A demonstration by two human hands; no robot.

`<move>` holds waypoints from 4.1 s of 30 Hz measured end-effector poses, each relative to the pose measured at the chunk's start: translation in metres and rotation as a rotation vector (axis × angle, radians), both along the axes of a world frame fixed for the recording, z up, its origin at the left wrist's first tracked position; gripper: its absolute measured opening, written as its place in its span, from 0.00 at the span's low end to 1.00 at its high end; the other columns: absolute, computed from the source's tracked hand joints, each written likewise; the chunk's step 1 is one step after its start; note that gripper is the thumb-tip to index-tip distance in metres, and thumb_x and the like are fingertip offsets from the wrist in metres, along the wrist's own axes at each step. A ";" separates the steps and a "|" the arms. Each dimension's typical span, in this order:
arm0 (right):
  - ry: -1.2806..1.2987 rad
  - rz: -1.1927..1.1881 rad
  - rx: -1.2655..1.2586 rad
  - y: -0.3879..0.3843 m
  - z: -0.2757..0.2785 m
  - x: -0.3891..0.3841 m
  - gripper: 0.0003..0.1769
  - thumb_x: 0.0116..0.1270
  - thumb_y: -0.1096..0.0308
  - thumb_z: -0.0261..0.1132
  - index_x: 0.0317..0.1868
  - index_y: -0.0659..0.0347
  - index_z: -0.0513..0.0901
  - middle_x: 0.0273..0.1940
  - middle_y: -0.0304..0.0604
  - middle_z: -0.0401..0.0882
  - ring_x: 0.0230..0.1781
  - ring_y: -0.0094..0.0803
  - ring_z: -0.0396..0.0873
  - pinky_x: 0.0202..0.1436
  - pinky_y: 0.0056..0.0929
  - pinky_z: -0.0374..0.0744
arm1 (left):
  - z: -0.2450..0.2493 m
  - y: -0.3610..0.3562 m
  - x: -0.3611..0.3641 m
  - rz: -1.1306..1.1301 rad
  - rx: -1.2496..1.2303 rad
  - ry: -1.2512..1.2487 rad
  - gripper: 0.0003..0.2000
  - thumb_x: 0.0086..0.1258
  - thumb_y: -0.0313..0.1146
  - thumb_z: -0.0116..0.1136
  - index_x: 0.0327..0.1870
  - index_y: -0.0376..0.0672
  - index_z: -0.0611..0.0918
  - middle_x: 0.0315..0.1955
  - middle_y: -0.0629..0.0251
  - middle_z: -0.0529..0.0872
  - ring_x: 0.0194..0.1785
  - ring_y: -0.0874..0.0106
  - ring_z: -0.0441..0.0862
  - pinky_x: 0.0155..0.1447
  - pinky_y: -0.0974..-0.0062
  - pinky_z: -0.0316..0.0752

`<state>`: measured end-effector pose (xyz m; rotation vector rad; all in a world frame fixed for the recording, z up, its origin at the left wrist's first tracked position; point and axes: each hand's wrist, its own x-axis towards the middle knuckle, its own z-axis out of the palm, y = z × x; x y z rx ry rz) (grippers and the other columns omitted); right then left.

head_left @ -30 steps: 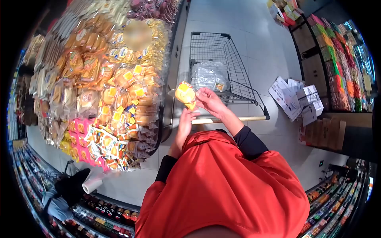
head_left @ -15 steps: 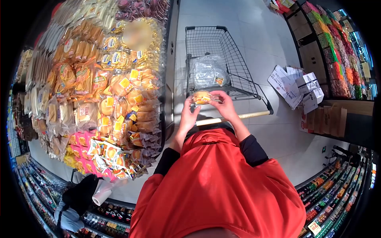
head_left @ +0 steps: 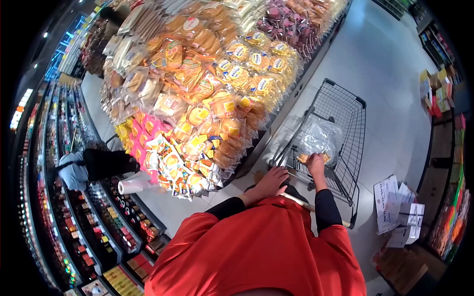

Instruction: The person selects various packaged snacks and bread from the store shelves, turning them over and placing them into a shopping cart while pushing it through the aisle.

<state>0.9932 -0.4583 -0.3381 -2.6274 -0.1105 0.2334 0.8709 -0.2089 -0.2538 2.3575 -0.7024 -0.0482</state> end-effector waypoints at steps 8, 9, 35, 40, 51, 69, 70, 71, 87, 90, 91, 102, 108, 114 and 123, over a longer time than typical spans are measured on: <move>0.089 0.020 -0.026 -0.005 -0.072 0.019 0.11 0.57 0.77 0.65 0.42 0.64 0.84 0.49 0.60 0.80 0.54 0.59 0.76 0.61 0.48 0.77 | 0.002 -0.012 0.019 0.022 0.087 0.037 0.18 0.65 0.39 0.64 0.53 0.41 0.83 0.63 0.54 0.79 0.73 0.51 0.69 0.79 0.50 0.61; 0.122 -0.005 0.013 -0.006 -0.072 0.021 0.12 0.59 0.77 0.63 0.45 0.62 0.84 0.50 0.60 0.80 0.54 0.60 0.78 0.59 0.49 0.78 | 0.002 -0.012 0.026 0.000 0.104 0.042 0.17 0.65 0.39 0.64 0.52 0.42 0.84 0.63 0.54 0.80 0.73 0.51 0.70 0.79 0.50 0.61; 0.456 0.339 0.221 -0.069 -0.040 0.114 0.20 0.73 0.55 0.62 0.52 0.62 0.88 0.48 0.61 0.87 0.52 0.57 0.85 0.58 0.47 0.81 | 0.118 -0.008 0.139 0.517 0.024 0.164 0.18 0.65 0.22 0.59 0.57 0.36 0.80 0.56 0.49 0.81 0.60 0.48 0.78 0.61 0.56 0.75; 0.477 0.397 0.255 -0.046 0.055 0.117 0.21 0.76 0.56 0.63 0.55 0.67 0.85 0.47 0.53 0.89 0.49 0.38 0.86 0.58 0.35 0.80 | 0.163 0.032 0.207 0.743 0.093 -0.339 0.23 0.63 0.24 0.66 0.61 0.35 0.78 0.58 0.47 0.79 0.61 0.46 0.76 0.66 0.56 0.73; 0.327 0.398 0.656 0.074 0.218 0.131 0.13 0.78 0.67 0.64 0.58 0.62 0.83 0.47 0.41 0.88 0.47 0.26 0.83 0.53 0.29 0.81 | 0.171 0.080 0.320 1.129 -0.178 -0.178 0.27 0.71 0.30 0.66 0.69 0.34 0.70 0.63 0.39 0.75 0.59 0.43 0.80 0.60 0.53 0.77; 0.464 -0.005 1.454 0.114 0.263 0.149 0.23 0.83 0.61 0.57 0.72 0.60 0.69 0.55 0.40 0.85 0.53 0.28 0.84 0.61 0.29 0.81 | 0.199 0.016 0.233 0.725 -0.821 -0.182 0.14 0.76 0.19 0.54 0.60 0.38 0.75 0.42 0.66 0.78 0.45 0.77 0.79 0.42 0.79 0.76; 0.399 -0.003 1.418 0.111 0.260 0.154 0.22 0.83 0.62 0.58 0.71 0.61 0.70 0.54 0.39 0.86 0.52 0.26 0.84 0.58 0.27 0.81 | 0.184 0.003 0.229 0.722 -0.823 -0.177 0.14 0.76 0.19 0.54 0.60 0.38 0.75 0.42 0.66 0.78 0.45 0.77 0.79 0.42 0.79 0.76; 0.344 -0.003 1.379 0.110 0.253 0.156 0.22 0.82 0.63 0.59 0.70 0.61 0.72 0.53 0.38 0.86 0.51 0.23 0.84 0.56 0.25 0.81 | 0.163 -0.011 0.224 0.691 -0.943 -0.044 0.16 0.76 0.19 0.56 0.62 0.38 0.74 0.42 0.67 0.77 0.44 0.77 0.79 0.43 0.79 0.76; -0.032 0.018 0.716 -0.015 0.219 0.152 0.19 0.64 0.72 0.74 0.55 0.65 0.82 0.49 0.45 0.85 0.52 0.34 0.83 0.58 0.31 0.78 | 0.093 -0.041 0.241 0.309 -0.524 0.373 0.15 0.71 0.25 0.63 0.57 0.35 0.80 0.51 0.51 0.84 0.56 0.56 0.83 0.61 0.65 0.77; -0.133 -0.129 0.411 -0.072 0.162 0.163 0.23 0.60 0.67 0.76 0.55 0.65 0.83 0.50 0.53 0.85 0.51 0.46 0.84 0.57 0.36 0.80 | 0.065 -0.063 0.226 0.136 -0.512 0.495 0.16 0.73 0.30 0.64 0.59 0.38 0.81 0.52 0.52 0.85 0.57 0.57 0.82 0.60 0.64 0.77; -0.140 -0.161 0.323 -0.089 0.140 0.170 0.24 0.59 0.66 0.77 0.55 0.65 0.84 0.50 0.55 0.85 0.51 0.50 0.84 0.56 0.39 0.81 | 0.075 -0.071 0.224 0.097 -0.474 0.539 0.15 0.71 0.30 0.64 0.57 0.37 0.81 0.52 0.49 0.84 0.57 0.53 0.82 0.62 0.62 0.77; 0.122 0.068 0.093 -0.124 -0.017 0.209 0.13 0.60 0.71 0.69 0.46 0.61 0.86 0.48 0.56 0.84 0.52 0.56 0.81 0.56 0.49 0.80 | 0.046 -0.124 0.227 -0.061 0.011 0.596 0.19 0.73 0.40 0.62 0.58 0.37 0.80 0.53 0.50 0.82 0.58 0.50 0.80 0.62 0.57 0.76; 0.152 0.087 0.182 -0.128 -0.042 0.203 0.14 0.64 0.64 0.69 0.46 0.63 0.86 0.47 0.60 0.84 0.52 0.59 0.81 0.57 0.52 0.79 | 0.068 -0.127 0.243 0.025 0.019 0.584 0.21 0.74 0.40 0.61 0.63 0.39 0.79 0.56 0.49 0.83 0.61 0.50 0.81 0.65 0.59 0.76; 0.255 0.161 0.123 -0.137 -0.063 0.217 0.17 0.65 0.63 0.66 0.49 0.64 0.88 0.49 0.62 0.85 0.53 0.59 0.82 0.59 0.51 0.80 | 0.120 -0.104 0.258 0.102 -0.053 0.649 0.20 0.78 0.41 0.57 0.64 0.38 0.78 0.58 0.49 0.84 0.60 0.50 0.81 0.64 0.59 0.77; 0.286 0.198 0.290 -0.147 -0.044 0.216 0.18 0.69 0.62 0.65 0.53 0.65 0.86 0.49 0.60 0.87 0.50 0.56 0.86 0.57 0.44 0.82 | 0.206 -0.015 0.294 0.622 -0.354 0.118 0.12 0.76 0.26 0.57 0.57 0.38 0.82 0.49 0.58 0.86 0.50 0.65 0.85 0.54 0.69 0.79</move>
